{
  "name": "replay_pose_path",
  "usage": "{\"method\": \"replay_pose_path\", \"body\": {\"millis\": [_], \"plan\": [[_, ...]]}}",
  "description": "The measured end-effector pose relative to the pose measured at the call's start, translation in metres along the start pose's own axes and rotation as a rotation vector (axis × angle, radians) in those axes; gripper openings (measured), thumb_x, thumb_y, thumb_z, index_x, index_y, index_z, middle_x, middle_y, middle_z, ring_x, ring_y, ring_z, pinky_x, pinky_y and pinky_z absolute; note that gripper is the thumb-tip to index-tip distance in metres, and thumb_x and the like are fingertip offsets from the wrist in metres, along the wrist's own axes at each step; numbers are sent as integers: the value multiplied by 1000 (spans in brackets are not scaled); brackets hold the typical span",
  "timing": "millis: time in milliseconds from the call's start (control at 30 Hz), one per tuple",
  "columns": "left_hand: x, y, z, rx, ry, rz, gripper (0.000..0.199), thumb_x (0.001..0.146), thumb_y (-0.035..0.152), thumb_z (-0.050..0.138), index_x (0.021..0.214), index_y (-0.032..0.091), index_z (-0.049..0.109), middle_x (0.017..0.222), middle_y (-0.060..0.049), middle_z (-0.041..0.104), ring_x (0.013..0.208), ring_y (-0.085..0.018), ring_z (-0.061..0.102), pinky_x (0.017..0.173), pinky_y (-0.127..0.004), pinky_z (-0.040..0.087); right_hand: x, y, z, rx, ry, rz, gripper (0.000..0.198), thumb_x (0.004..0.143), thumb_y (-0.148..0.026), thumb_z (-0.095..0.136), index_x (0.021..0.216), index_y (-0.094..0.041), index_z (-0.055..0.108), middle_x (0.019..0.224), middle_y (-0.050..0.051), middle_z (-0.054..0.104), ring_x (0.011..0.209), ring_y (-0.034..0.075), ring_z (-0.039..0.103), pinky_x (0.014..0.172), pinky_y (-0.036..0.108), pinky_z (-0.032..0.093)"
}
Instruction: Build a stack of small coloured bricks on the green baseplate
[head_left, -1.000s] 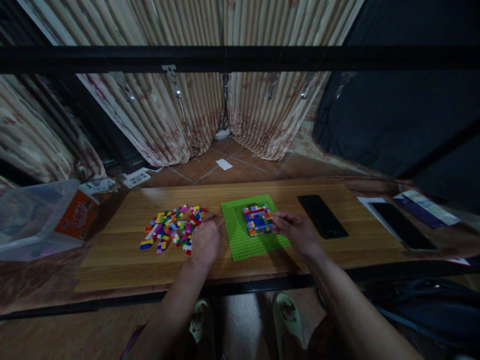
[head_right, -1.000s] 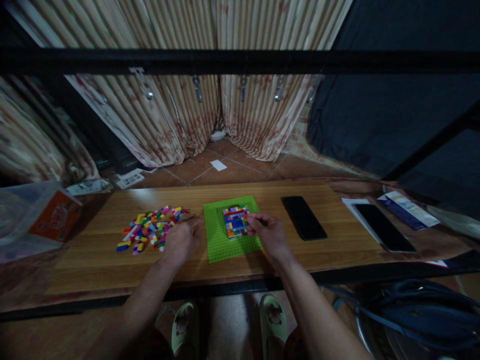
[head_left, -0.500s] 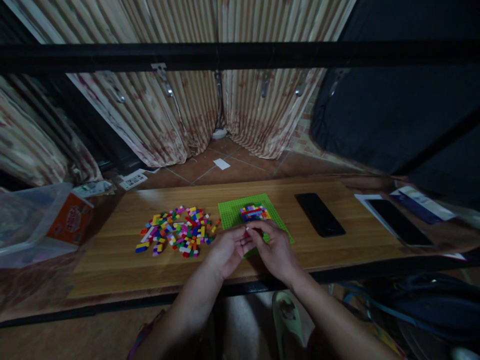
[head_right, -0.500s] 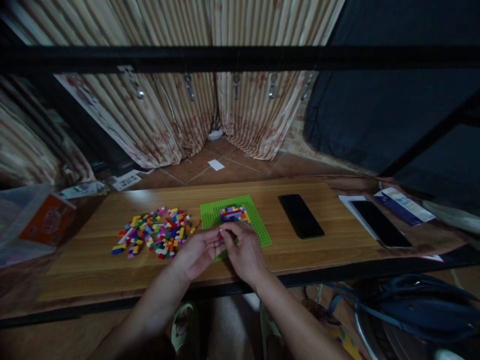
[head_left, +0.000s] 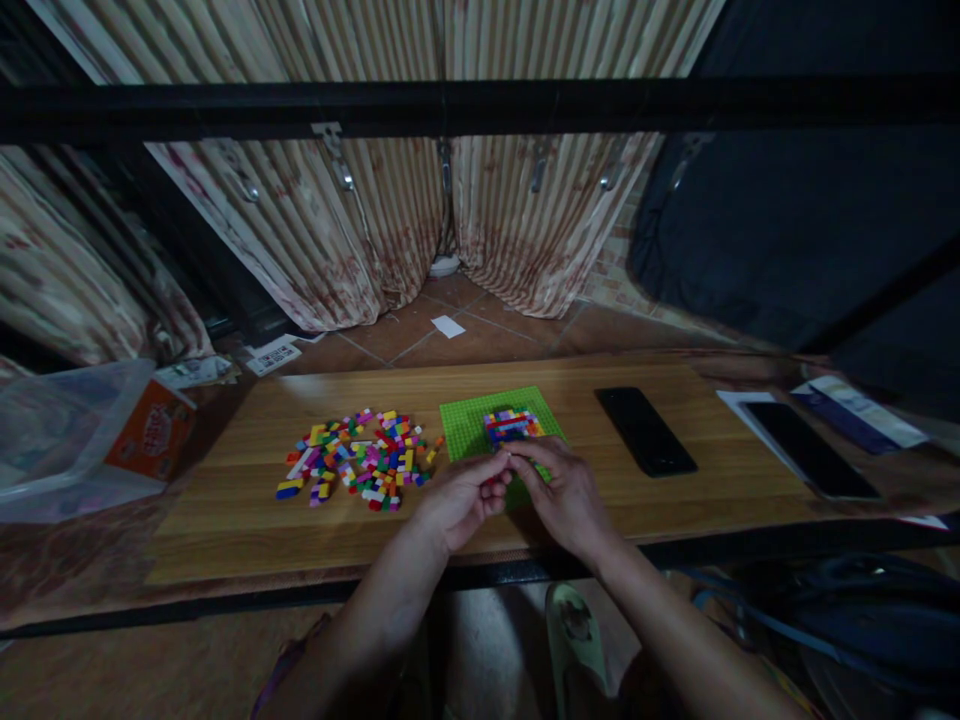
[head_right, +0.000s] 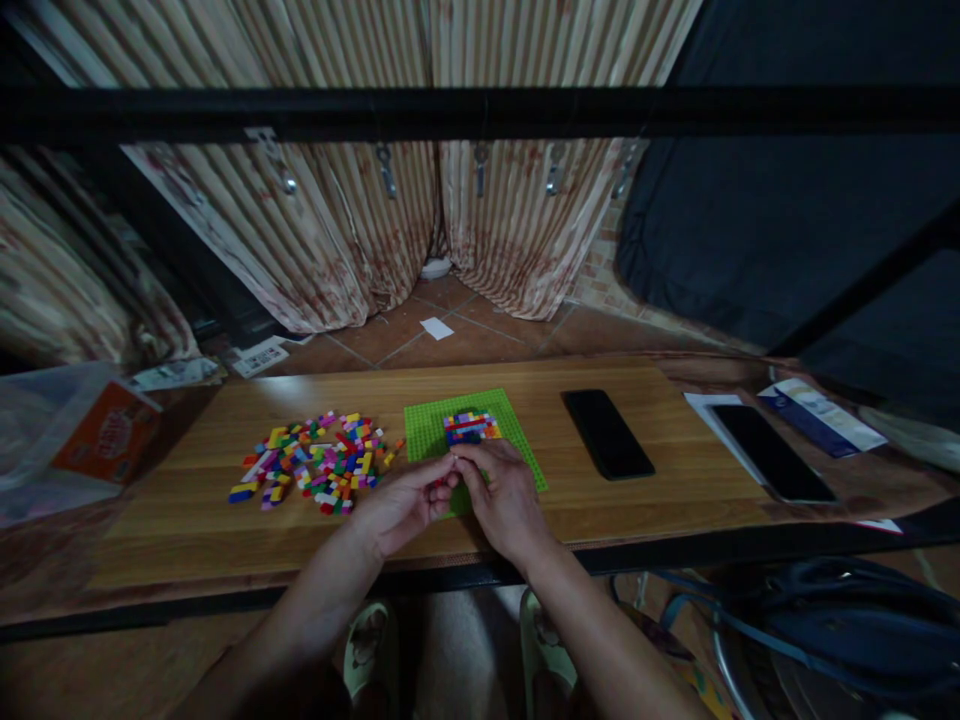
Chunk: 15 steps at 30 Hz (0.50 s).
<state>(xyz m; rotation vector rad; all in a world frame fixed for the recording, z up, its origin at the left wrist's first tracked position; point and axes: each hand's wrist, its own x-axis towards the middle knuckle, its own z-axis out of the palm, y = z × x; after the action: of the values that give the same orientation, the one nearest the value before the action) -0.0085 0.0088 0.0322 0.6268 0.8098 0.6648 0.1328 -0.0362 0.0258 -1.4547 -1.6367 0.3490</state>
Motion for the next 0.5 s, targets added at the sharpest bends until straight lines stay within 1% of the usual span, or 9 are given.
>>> {"method": "replay_pose_path", "body": {"millis": [67, 133, 233, 300, 367, 433, 500], "plan": [[0, 0, 2, 9, 36, -26, 26, 60, 31, 81, 68, 12, 67, 63, -1, 59, 53, -5, 49, 49, -17, 36, 0, 1, -1, -19, -10, -4, 19, 89, -29, 53, 99, -25, 68, 94, 4, 69, 90, 20, 60, 82, 36, 48], [0, 0, 4, 56, 62, -21, 28, 57, 33, 81, 68, 11, 66, 61, 0, 57, 51, -4, 48, 47, -17, 34, 1, 5, -3, -33, -25, -29, 18, 89, -29, 52, 95, -25, 69, 92, 3, 69, 90, 20, 60, 83, 37, 47], [1, 0, 1, 151, 87, -6, 31, 61, 39, 77, 72, 10, 68, 61, 1, 55, 48, -3, 44, 45, -17, 31, 2, 15, -5, -57, -5, -36, 17, 88, -29, 54, 90, -26, 70, 92, 3, 68, 92, 21, 58, 84, 38, 46], [3, 0, -3, 237, 138, 49, 31, 66, 40, 72, 74, 10, 68, 59, 2, 52, 46, -4, 42, 44, -18, 31, 3, 23, -5, -64, 54, 0, 15, 86, -31, 57, 88, -26, 71, 94, 4, 66, 94, 21, 57, 85, 39, 46], [5, 0, -9, 342, 223, 138, 26, 68, 37, 69, 70, 11, 66, 55, 3, 48, 44, -5, 40, 43, -19, 30, 4, 31, -5, -61, 90, 39, 14, 84, -33, 60, 87, -27, 73, 97, 4, 64, 96, 22, 56, 86, 40, 46], [7, 0, -13, 434, 297, 192, 23, 69, 34, 67, 65, 13, 63, 52, 4, 45, 43, -5, 38, 42, -19, 30, 5, 35, -3, -56, 77, 63, 13, 83, -34, 62, 86, -29, 73, 100, 4, 62, 99, 23, 55, 89, 42, 45], [9, 0, -15, 484, 331, 192, 22, 69, 34, 66, 63, 14, 62, 50, 4, 43, 43, -5, 36, 42, -19, 30, 5, 36, 1, -57, 41, 65, 12, 82, -35, 63, 85, -31, 74, 104, 4, 61, 103, 23, 53, 90, 43, 44]]}}
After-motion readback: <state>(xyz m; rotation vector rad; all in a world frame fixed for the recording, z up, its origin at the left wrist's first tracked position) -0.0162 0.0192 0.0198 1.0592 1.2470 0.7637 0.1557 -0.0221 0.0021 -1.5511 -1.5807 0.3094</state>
